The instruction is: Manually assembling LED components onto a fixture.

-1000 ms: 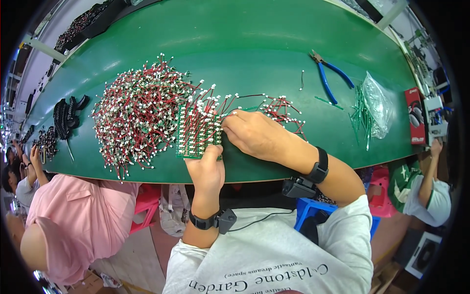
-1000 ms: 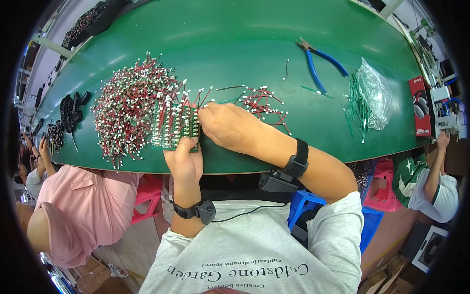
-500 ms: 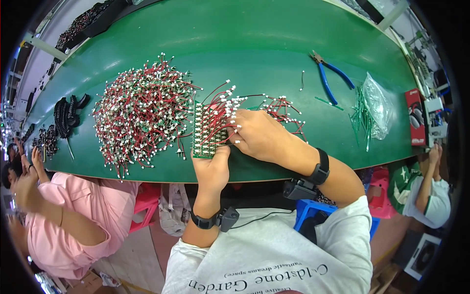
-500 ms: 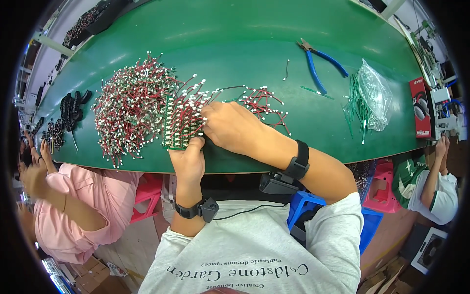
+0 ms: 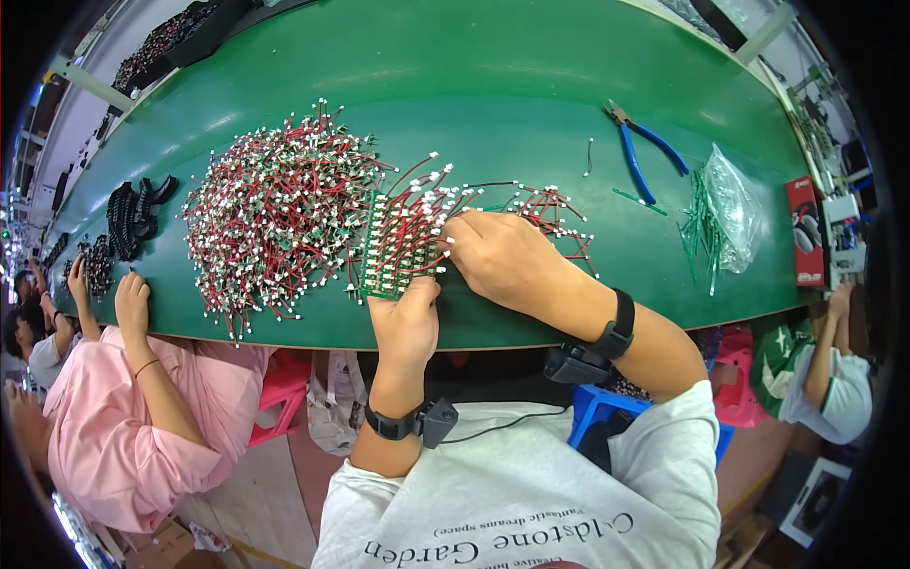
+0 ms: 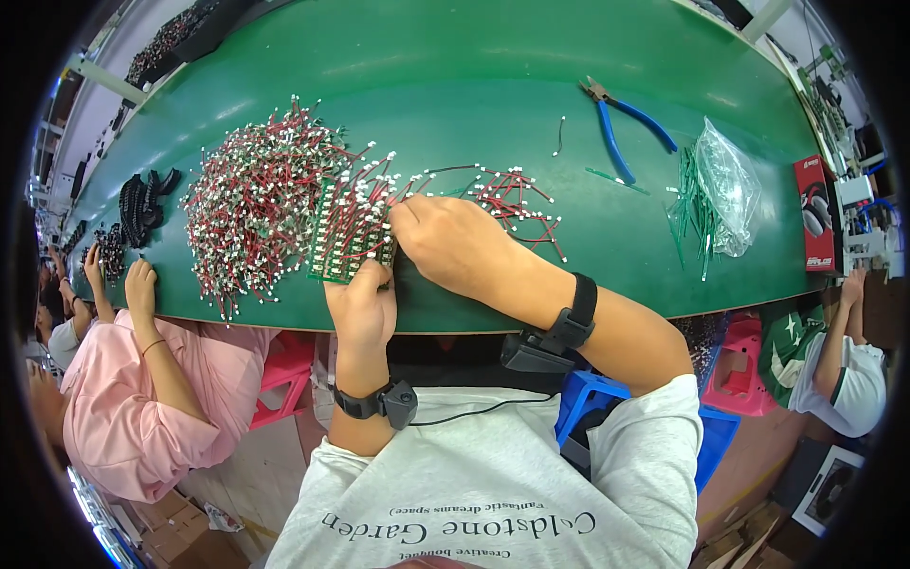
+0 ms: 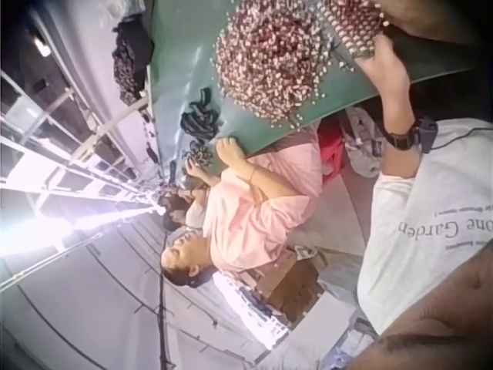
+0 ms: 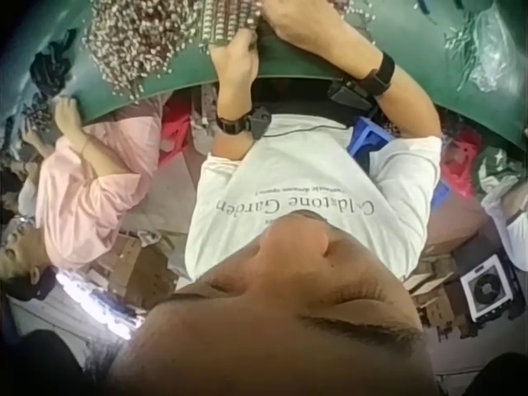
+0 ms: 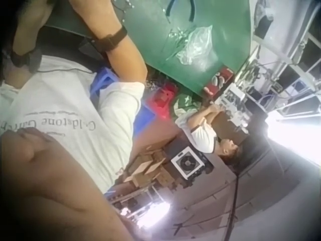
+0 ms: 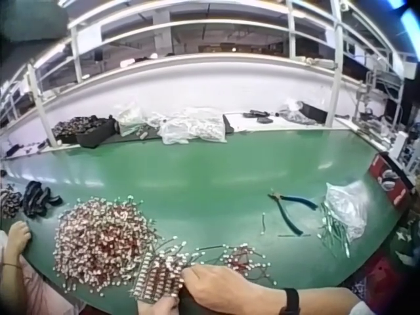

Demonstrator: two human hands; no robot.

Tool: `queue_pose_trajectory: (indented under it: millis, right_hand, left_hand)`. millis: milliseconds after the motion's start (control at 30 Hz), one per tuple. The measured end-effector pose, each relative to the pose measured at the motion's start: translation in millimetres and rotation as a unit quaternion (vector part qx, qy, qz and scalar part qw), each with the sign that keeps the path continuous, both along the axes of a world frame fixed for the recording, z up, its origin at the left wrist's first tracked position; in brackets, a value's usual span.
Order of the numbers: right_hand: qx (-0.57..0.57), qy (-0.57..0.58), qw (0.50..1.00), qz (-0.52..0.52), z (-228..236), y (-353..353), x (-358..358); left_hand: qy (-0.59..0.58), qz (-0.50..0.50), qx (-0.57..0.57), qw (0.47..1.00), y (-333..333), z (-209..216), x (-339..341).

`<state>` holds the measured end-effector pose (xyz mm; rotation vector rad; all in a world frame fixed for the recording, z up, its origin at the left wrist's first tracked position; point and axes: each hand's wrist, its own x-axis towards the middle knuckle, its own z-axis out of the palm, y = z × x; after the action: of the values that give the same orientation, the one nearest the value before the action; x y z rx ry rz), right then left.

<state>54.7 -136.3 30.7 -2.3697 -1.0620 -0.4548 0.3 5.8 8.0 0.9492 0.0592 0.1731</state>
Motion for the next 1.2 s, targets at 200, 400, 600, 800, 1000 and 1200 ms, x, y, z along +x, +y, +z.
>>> queue_pose_trajectory:
  millis: [200, 400, 600, 800, 1000, 1200]
  right_hand:
    - [0.027, 0.015, 0.999, -0.010, -4, 6, -1]
    - [0.079, 0.077, 0.993, -0.052, 17, -33, 26]
    - [-0.024, 0.155, 0.971, -0.179, 17, -77, 45]
    - [-0.006, 0.082, 0.988, -0.129, 8, -72, 50]
    - [0.233, 0.237, 0.938, -0.101, 36, -66, 42]
    - [0.261, 0.275, 0.924, -0.048, 38, -54, 30]
  left_hand:
    - [0.000, -0.007, -0.016, 1.000, 4, -7, -1]
    - [0.048, 0.036, 0.009, 0.998, 1, 8, 3]
    - [0.009, 0.028, 0.014, 0.999, 1, 7, 3]
    - [0.008, 0.039, -0.046, 0.998, -1, 9, 4]
    - [0.005, 0.043, -0.053, 0.998, 0, 10, 5]
    - [0.009, 0.045, -0.047, 0.998, 1, 10, 6]
